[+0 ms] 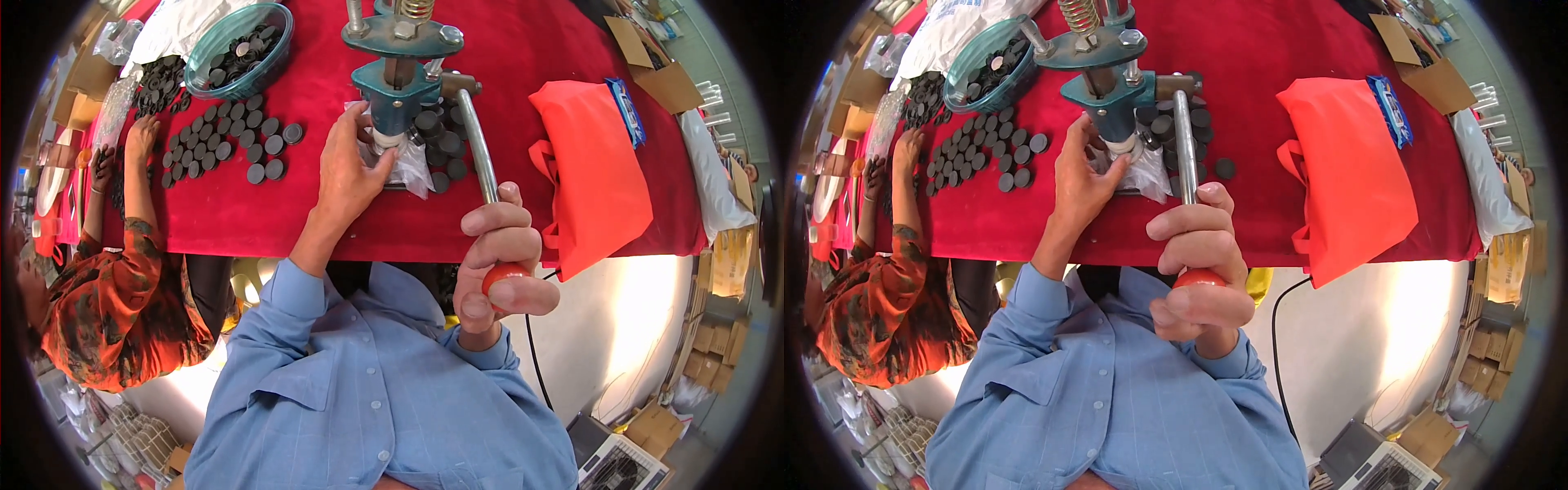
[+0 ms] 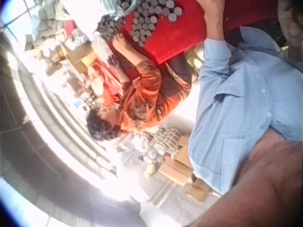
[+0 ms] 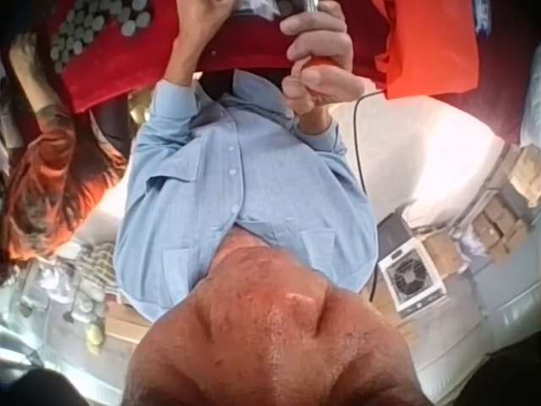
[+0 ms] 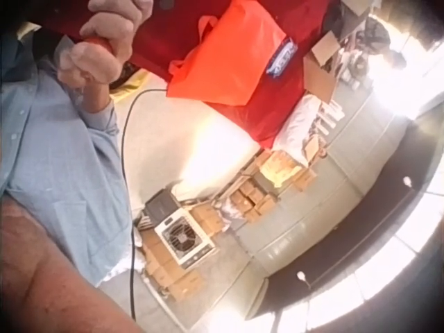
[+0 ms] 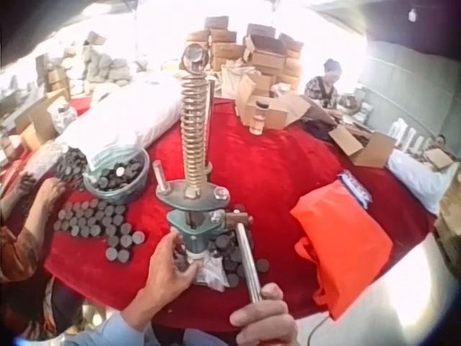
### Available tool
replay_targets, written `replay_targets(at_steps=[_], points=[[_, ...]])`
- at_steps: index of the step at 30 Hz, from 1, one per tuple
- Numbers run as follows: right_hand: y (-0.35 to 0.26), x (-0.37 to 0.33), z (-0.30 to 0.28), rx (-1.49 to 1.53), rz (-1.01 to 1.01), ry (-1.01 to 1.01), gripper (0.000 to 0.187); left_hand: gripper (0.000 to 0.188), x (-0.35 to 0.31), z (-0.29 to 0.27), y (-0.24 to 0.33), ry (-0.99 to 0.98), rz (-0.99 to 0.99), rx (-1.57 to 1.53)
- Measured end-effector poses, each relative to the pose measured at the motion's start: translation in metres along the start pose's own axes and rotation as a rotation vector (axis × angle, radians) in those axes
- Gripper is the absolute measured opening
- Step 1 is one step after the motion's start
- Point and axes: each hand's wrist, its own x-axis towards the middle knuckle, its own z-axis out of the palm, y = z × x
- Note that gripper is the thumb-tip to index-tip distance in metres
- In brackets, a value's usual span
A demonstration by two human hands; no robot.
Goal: The person assembles or shapes small plastic discs using a manual press.
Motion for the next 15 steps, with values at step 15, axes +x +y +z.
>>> replay_targets(at_steps=[15], points=[[-0.007, 0.019, -0.003, 0.021, 0.033, -0.046, 0.023, 0.078, -0.001, 0.003, -0.011, -0.013, 0.022, -0.003]])
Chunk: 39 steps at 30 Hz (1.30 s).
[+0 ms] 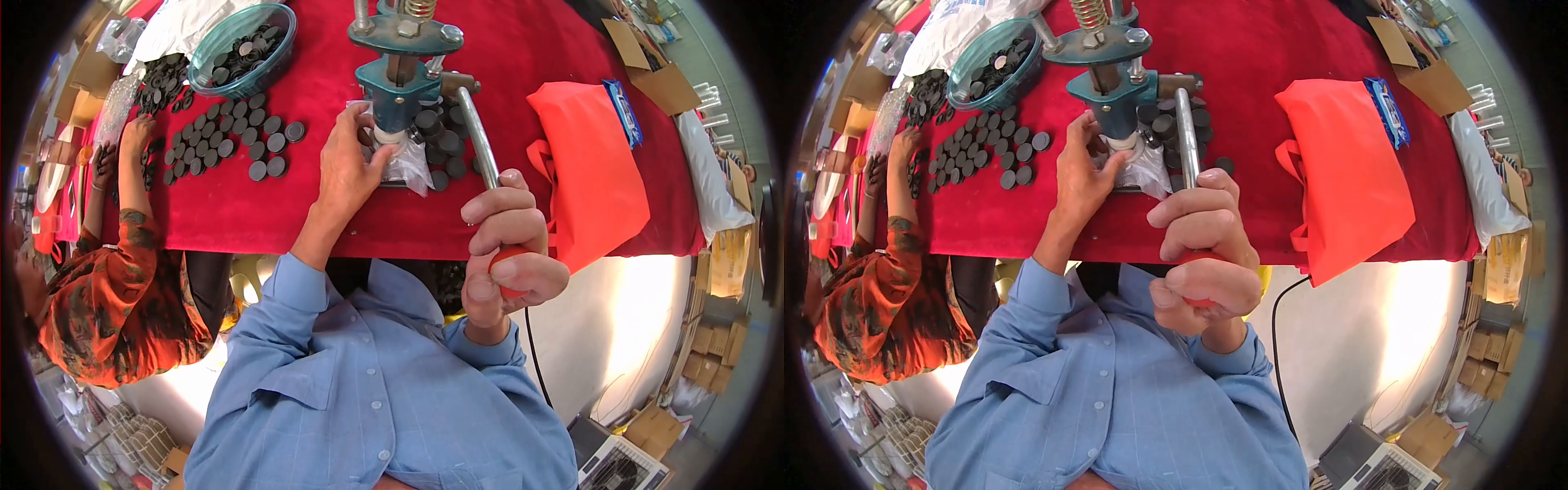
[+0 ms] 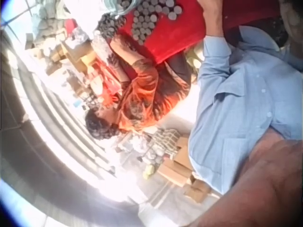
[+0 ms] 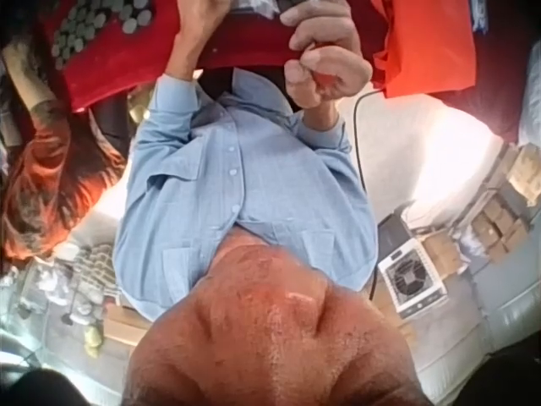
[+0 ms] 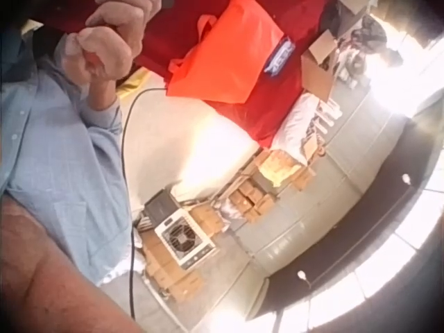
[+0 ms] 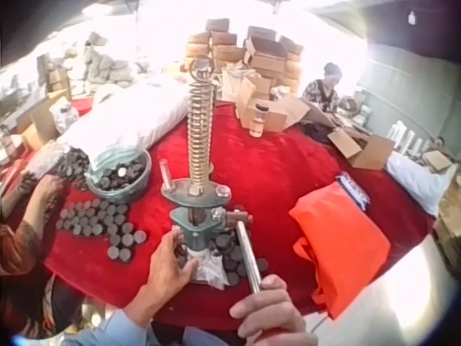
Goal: The person assembles or shapes small plastic discs using a manual press.
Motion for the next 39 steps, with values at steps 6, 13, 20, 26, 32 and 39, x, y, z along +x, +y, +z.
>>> replay_targets(at_steps=[6, 13, 20, 26, 32, 39], points=[[0.004, -0.013, 0.007, 0.017, -0.035, 0.082, 0.026, 0.075, -0.001, -0.001, 0.004, 0.043, -0.035, -0.066], [0.001, 0.002, 0.001, 0.001, -0.054, 0.038, 0.025, 0.078, -0.001, -0.004, 0.009, 0.019, 0.002, -0.003], [0.029, 0.12, 0.007, 0.098, -0.128, 0.054, 0.028, 0.071, -0.027, -0.026, 0.005, -0.01, -0.176, -0.428], [0.053, 0.181, 0.02, 0.009, 0.198, 0.064, 0.023, 0.05, -0.045, -0.072, 0.03, -0.039, -0.301, -0.829], [0.059, 0.154, 0.009, -0.199, -0.014, 0.225, 0.028, 0.04, -0.045, -0.1, 0.047, 0.031, -0.1, -0.839], [0.063, 0.0, -0.005, -0.496, 0.479, 0.067, 0.027, 0.044, -0.041, -0.103, 0.054, 0.043, -0.041, -0.847]])
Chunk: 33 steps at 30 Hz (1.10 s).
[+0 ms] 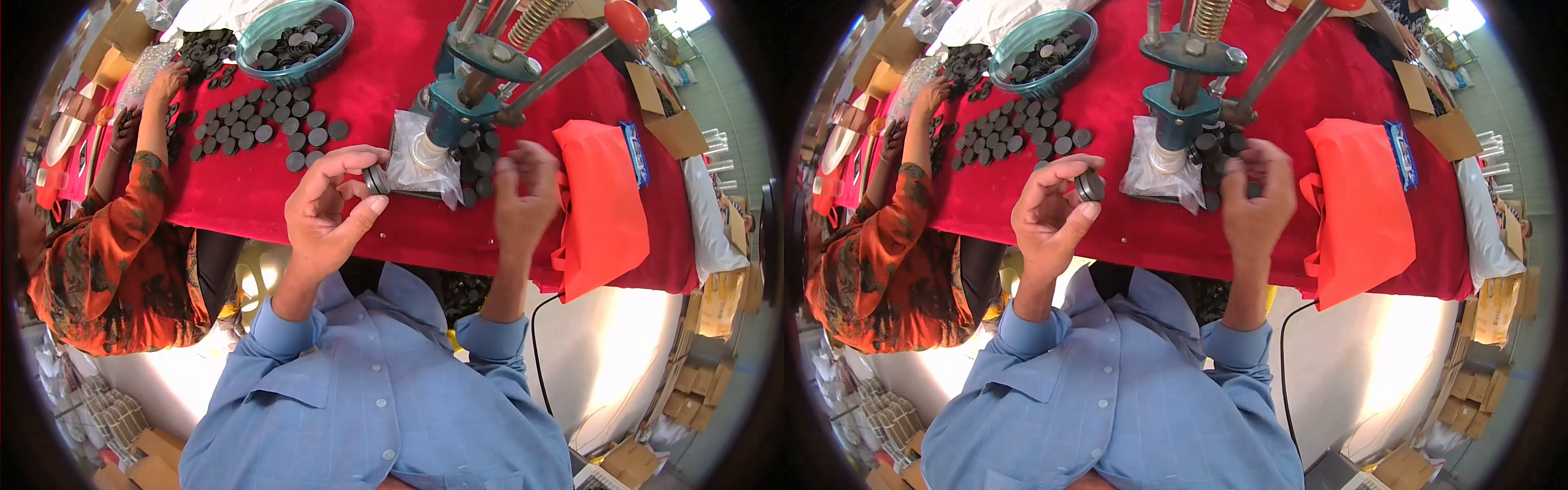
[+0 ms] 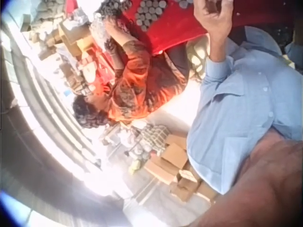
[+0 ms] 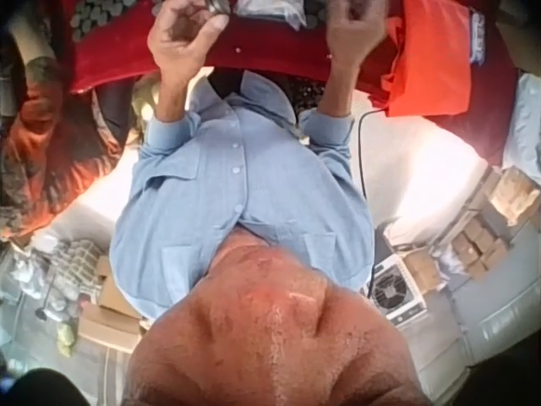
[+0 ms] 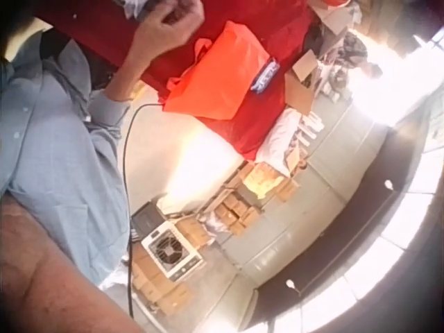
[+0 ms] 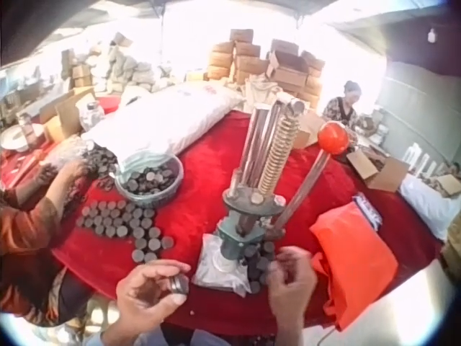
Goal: The person assembles or shapes small plastic discs using a manual press.
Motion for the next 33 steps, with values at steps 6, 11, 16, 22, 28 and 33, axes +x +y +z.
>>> replay_targets(at_steps=[6, 11, 16, 22, 28, 33], points=[[0.042, -0.021, 0.03, -0.348, -0.029, -0.217, 0.04, 0.031, -0.002, 0.006, -0.007, 0.18, -0.392, -0.302], [0.053, -0.02, 0.03, -0.505, -0.153, -0.227, 0.039, 0.027, -0.008, 0.002, -0.023, 0.252, -0.623, -0.532], [0.055, -0.023, 0.041, -0.547, -0.25, -0.175, 0.033, 0.02, -0.01, 0.005, -0.029, 0.236, -0.73, -0.521], [0.045, -0.03, 0.031, -0.32, -0.16, -0.149, 0.028, 0.024, -0.005, 0.015, -0.037, 0.146, -0.621, -0.273], [-0.018, -0.039, 0.01, 0.057, -0.235, -0.192, 0.034, 0.038, 0.013, 0.045, -0.009, -0.062, -0.08, 0.275], [-0.041, -0.044, 0.006, 0.252, -0.273, -0.214, 0.037, 0.034, 0.01, 0.043, 0.008, -0.126, 0.151, 0.405]])
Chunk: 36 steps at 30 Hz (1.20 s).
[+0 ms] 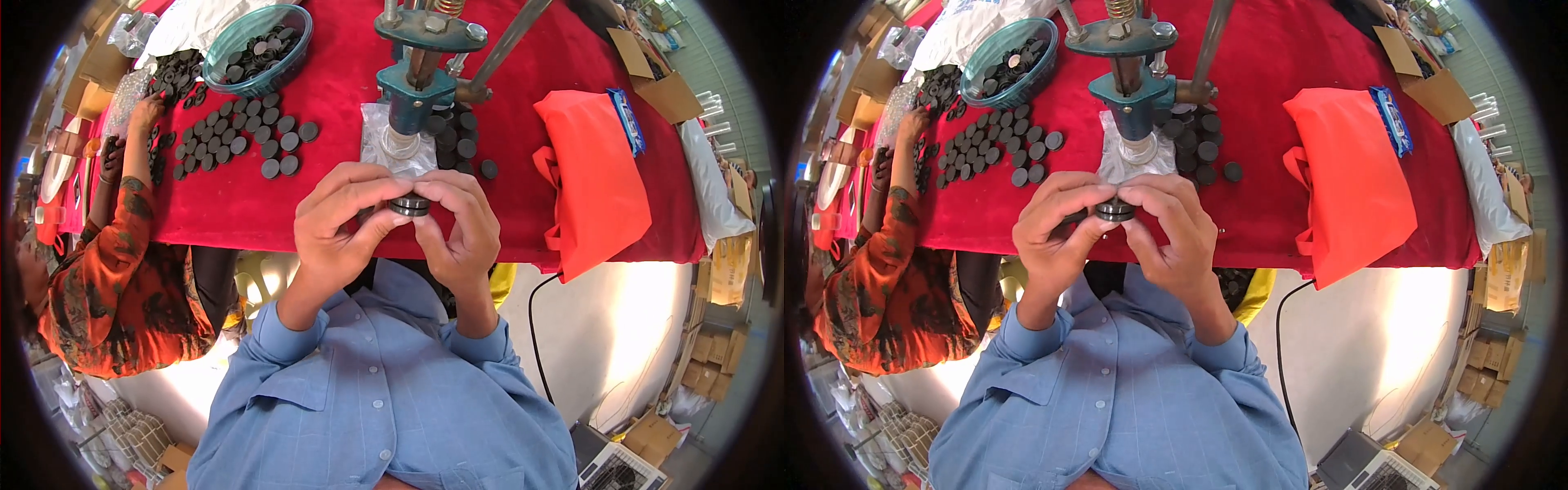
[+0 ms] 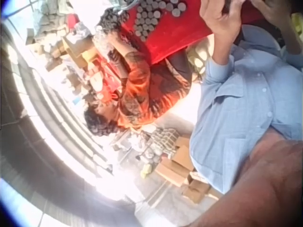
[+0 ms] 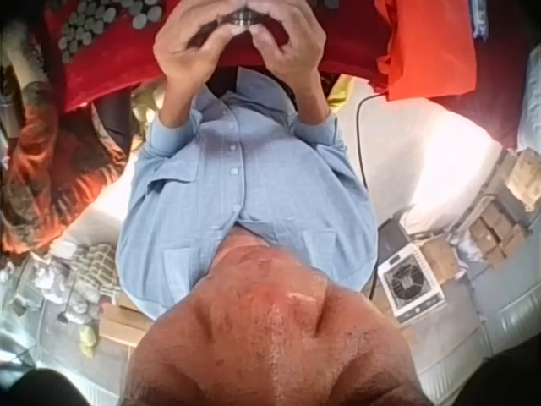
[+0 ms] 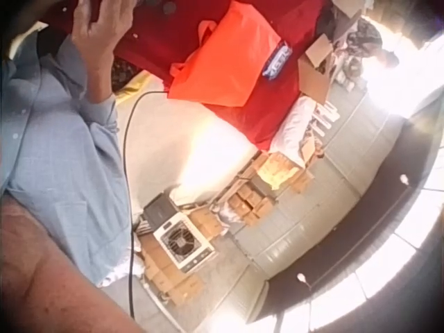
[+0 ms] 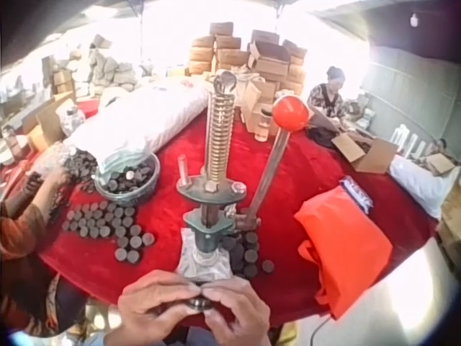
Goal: The person assembles or shapes small plastic discs using a manual press.
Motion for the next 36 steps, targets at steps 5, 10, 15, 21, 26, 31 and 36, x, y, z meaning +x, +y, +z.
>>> replay_targets(at_steps=[5, 10, 15, 21, 26, 31, 36], points=[[-0.014, 0.005, 0.0, 0.088, -0.067, 0.004, 0.034, 0.031, -0.002, -0.009, 0.014, 0.014, 0.11, 0.017], [-0.021, 0.006, 0.002, 0.179, -0.118, 0.036, 0.024, 0.031, -0.003, -0.012, 0.02, -0.006, 0.151, -0.001], [-0.032, 0.0, 0.005, 0.125, -0.105, 0.06, 0.02, 0.029, -0.012, -0.011, 0.024, 0.006, 0.126, -0.043], [-0.022, -0.005, 0.01, 0.079, -0.101, 0.076, 0.018, 0.025, -0.016, -0.004, 0.019, 0.031, 0.1, -0.016], [-0.02, -0.005, 0.016, 0.092, -0.004, 0.115, 0.025, 0.03, -0.02, 0.001, 0.004, 0.025, 0.052, -0.124], [0.006, -0.004, 0.014, -0.237, -0.01, -0.085, 0.029, 0.038, -0.025, 0.013, -0.009, 0.137, -0.758, -0.824], [0.073, 0.016, -0.011, -0.361, 0.301, 0.077, 0.024, 0.028, -0.037, 0.005, -0.048, 0.217, -1.092, -1.39]])
